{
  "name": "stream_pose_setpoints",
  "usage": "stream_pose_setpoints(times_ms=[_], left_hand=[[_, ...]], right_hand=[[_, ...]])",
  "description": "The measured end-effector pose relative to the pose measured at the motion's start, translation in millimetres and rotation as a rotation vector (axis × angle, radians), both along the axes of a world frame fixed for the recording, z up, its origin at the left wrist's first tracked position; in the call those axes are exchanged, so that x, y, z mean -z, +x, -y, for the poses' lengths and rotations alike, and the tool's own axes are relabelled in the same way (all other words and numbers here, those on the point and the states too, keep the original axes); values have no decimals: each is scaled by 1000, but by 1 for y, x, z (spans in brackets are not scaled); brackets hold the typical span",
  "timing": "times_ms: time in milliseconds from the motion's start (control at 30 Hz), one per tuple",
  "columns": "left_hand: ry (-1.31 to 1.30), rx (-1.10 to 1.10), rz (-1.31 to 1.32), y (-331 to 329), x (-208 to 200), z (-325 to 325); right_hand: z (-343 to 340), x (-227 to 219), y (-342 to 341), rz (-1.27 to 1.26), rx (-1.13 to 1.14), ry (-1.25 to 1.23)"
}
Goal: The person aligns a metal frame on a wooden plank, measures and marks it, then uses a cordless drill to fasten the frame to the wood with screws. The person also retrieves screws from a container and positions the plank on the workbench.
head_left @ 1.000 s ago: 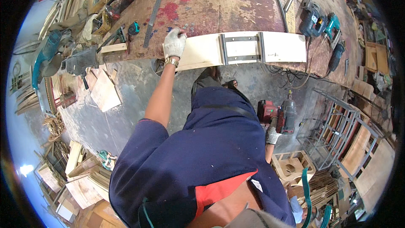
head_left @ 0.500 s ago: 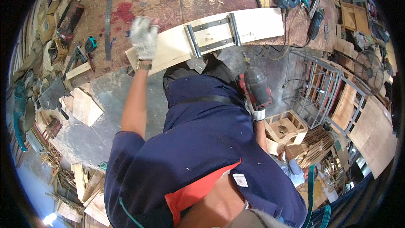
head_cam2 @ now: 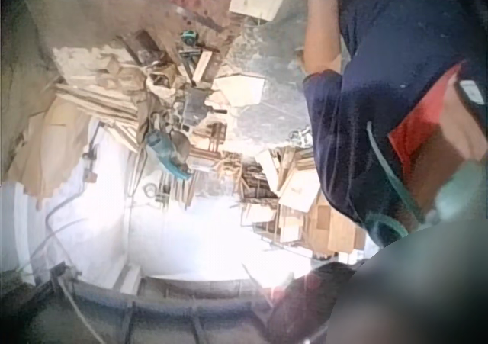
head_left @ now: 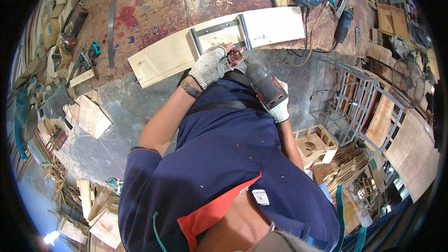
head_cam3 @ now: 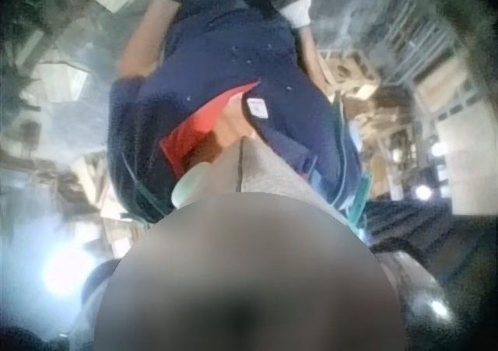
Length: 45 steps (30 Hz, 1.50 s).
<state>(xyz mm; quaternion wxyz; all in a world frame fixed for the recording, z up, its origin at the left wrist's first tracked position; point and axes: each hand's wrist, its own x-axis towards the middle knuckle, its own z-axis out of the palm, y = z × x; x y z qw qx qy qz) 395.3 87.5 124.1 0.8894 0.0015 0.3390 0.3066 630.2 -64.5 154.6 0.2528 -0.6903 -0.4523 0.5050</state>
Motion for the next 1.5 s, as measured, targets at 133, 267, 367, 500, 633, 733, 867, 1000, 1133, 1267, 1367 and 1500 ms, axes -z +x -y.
stream_pose_setpoints(times_ms=[133,267,367,500,633,733,867,1000,1133,1267,1367,1500], left_hand=[[13,-1,7,3,-1,3],[29,13,-41,4,1,7],[32,37,-112,5,-13,4],[17,56,-92,1,-8,4],[-18,63,-80,1,0,5],[-2,108,-49,-1,8,3],[2,157,-31,-5,12,0],[-9,216,-126,-6,13,-4],[63,308,-203,-5,15,-12],[37,322,-191,-2,19,-14],[-107,246,-127,6,27,-5],[-332,73,-73,20,33,8]], right_hand=[[-12,-18,0,254,-266,2],[3,14,14,-205,-55,-7],[10,33,21,-419,40,55],[-10,4,15,-563,85,-13],[-4,6,17,-867,421,-187],[8,26,17,-545,250,-6],[7,22,17,-463,364,-177],[6,13,5,-253,267,-116],[10,22,12,-170,222,-98],[1,17,9,-451,431,-220],[-5,16,8,-328,342,-171],[-26,-1,-4,145,15,-21]])
